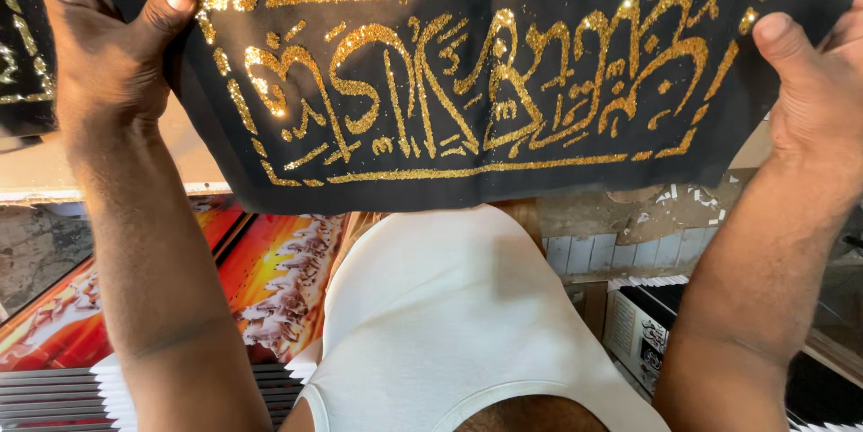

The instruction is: The person spreads glue from a packet onto a flat board using a small sponge, then lays a black fabric banner with gold glitter calligraphy onto the glued board, presses and smooths it flat with both hands, and stacks finished banners aside.

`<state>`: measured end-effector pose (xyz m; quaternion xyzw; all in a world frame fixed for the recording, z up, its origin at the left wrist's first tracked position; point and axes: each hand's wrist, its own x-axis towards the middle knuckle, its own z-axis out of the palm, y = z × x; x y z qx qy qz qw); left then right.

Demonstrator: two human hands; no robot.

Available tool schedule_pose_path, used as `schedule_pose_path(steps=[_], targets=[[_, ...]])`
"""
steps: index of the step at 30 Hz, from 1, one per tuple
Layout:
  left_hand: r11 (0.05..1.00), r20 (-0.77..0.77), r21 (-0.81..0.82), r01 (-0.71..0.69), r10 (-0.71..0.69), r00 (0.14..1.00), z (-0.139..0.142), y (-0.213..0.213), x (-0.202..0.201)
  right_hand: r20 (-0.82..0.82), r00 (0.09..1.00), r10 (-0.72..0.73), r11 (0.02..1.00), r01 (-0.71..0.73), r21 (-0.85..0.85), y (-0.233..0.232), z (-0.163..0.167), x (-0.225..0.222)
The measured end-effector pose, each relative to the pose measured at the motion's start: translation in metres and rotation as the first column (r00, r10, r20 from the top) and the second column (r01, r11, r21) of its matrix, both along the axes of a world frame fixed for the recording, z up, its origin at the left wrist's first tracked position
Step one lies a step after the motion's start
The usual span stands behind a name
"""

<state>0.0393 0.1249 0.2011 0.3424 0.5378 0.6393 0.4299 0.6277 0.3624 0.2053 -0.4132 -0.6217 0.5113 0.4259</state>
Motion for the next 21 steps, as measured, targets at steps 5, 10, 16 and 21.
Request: schedule_pose_path(steps=[5, 10, 16, 21], targets=[[0.997, 0.020, 0.024, 0.075, -0.076, 0.997, 0.012, 0.008, -0.002, 0.099, 0.981, -0.164, 0.977, 0.175, -0.121, -0.007, 0.007, -0.005], [0.996, -0.115, -0.057, 0.064, -0.070, 0.991, 0.032, 0.028, 0.006, 0.063, 0.995, -0.074, 0.993, 0.079, -0.089, 0.002, 0.018, -0.015], [0.997, -0.417, -0.082, 0.002, -0.036, 0.908, 0.058, 0.050, -0.016, 0.070, 0.983, -0.171, 0.978, 0.178, -0.111, 0.012, 0.016, -0.033], [0.996, -0.512, 0.067, -0.059, 0.085, 0.855, 0.040, 0.049, -0.024, -0.003, 0.975, -0.220, 0.975, 0.220, -0.045, 0.006, 0.007, -0.029]])
